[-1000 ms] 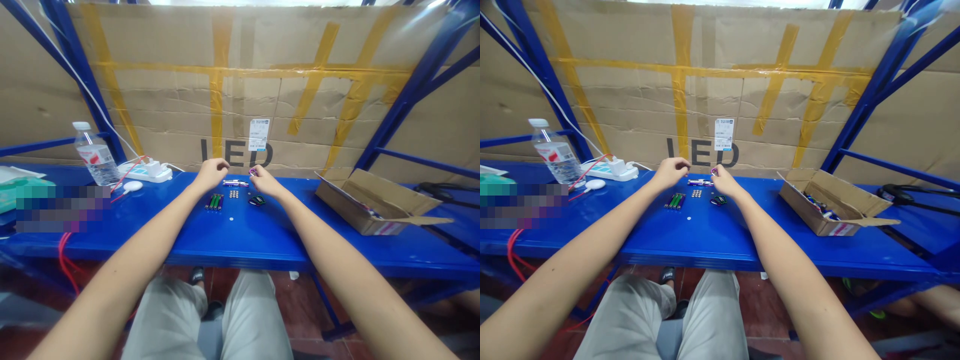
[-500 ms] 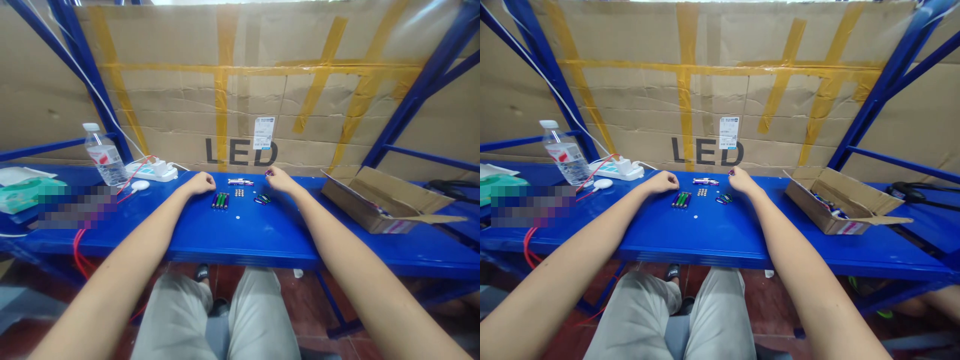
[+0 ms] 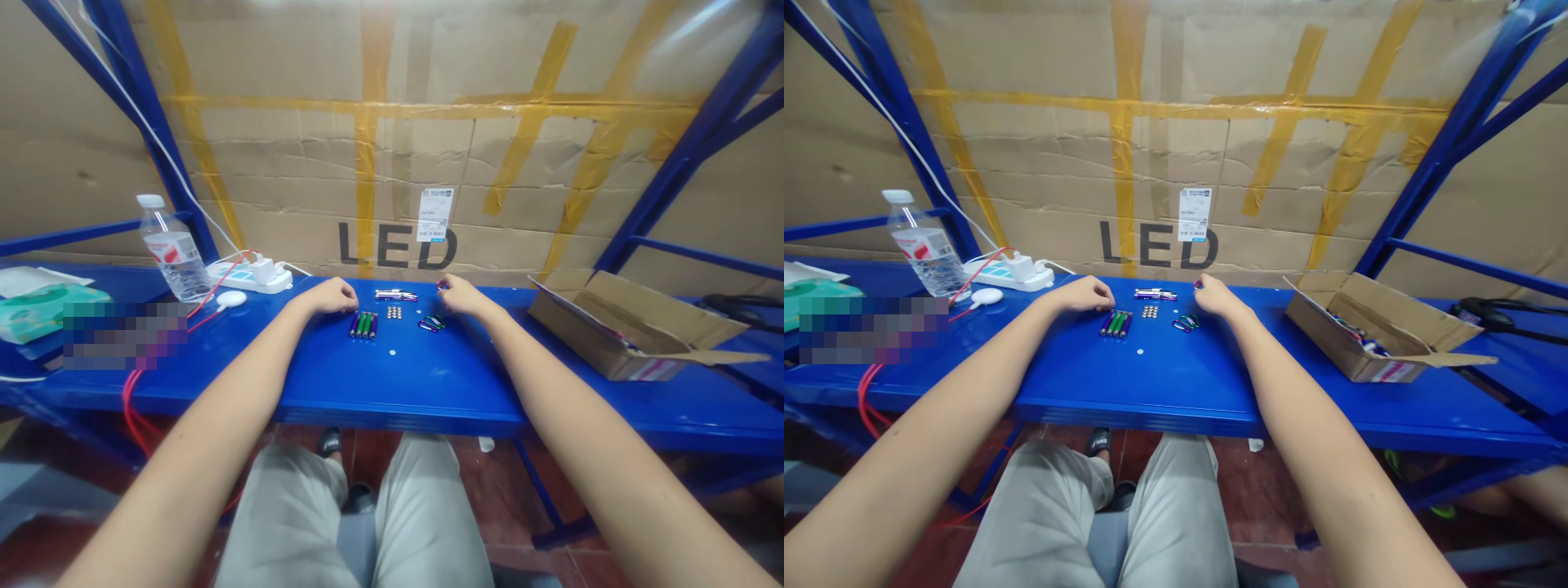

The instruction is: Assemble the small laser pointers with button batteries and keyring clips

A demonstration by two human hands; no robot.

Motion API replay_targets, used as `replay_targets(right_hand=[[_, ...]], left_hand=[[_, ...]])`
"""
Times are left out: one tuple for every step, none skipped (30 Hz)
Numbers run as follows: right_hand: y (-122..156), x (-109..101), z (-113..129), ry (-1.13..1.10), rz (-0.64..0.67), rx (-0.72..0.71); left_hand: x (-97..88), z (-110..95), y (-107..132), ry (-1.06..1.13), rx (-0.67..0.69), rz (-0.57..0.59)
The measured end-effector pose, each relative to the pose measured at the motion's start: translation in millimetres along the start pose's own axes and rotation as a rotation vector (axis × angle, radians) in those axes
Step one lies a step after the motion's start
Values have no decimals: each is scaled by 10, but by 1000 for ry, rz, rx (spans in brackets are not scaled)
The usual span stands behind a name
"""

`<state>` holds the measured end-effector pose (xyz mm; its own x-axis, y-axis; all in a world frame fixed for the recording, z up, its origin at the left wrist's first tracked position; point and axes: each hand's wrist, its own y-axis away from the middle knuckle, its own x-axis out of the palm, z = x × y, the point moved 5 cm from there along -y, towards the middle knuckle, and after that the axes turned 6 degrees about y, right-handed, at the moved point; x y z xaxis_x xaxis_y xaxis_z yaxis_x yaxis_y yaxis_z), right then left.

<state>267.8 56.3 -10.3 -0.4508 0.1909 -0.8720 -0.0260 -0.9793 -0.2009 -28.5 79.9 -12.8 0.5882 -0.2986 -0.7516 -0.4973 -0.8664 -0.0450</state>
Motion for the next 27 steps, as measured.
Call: replay_targets(right_hand=[[-1,2,0,-1,4,2],[-3,4,-1,-3,6,3],[-5,6,-3,-5,7,1],[-8,8,-5,-7,8,-2],[-11,11,-7,-10,8,-6],[-13,13,-10,-14,8,-10],[-15,16,-15,-17,11,-10],[-15,19,-21,-20,15,-6],[-15,23,-28,-23,22,3],[-12,28,-36,-26,32,17],[-9,32,-41,-30,42,30],[-6,35,-45,-34,50,41],[-2,36,-44,-37,55,46],[0,35,-40,-42,56,46],[2,35,-36,-45,56,44],[4,34,-32,-46,55,43],[5,33,-29,-46,56,43],[7,34,-26,-45,58,43],[9,34,-24,-45,60,43],[12,34,-23,-44,62,44],[15,33,-21,-44,63,45],[17,33,-21,-44,64,46],[19,33,-22,-42,62,47],[19,31,-22,-39,57,45],[17,26,-20,-34,46,40],[14,19,-17,-27,30,31],[11,10,-10,-19,12,20]], left_hand=[[5,-1,2,0,-5,3],[10,-7,4,3,-9,5],[15,-16,8,11,-10,7],[22,-28,13,22,-8,11],[29,-43,18,31,-6,18],[36,-58,24,36,-3,26],[41,-72,29,36,-3,36],[45,-84,35,31,-4,44],[47,-94,40,25,-6,51],[48,-103,44,18,-8,56],[47,-109,48,13,-8,59],[46,-114,50,12,-7,61],[44,-118,52,14,-4,60],[42,-119,52,17,1,56],[40,-118,51,22,3,52],[38,-114,50,26,5,47],[38,-109,48,28,7,44],[38,-103,46,30,8,44],[38,-97,44,31,8,43],[36,-91,43,35,8,42],[33,-88,43,41,9,38],[29,-85,43,49,11,30],[23,-85,44,56,12,19],[17,-87,44,61,15,6],[11,-91,45,61,18,-12],[3,-96,44,58,22,-38],[-8,-103,42,53,28,-77]])
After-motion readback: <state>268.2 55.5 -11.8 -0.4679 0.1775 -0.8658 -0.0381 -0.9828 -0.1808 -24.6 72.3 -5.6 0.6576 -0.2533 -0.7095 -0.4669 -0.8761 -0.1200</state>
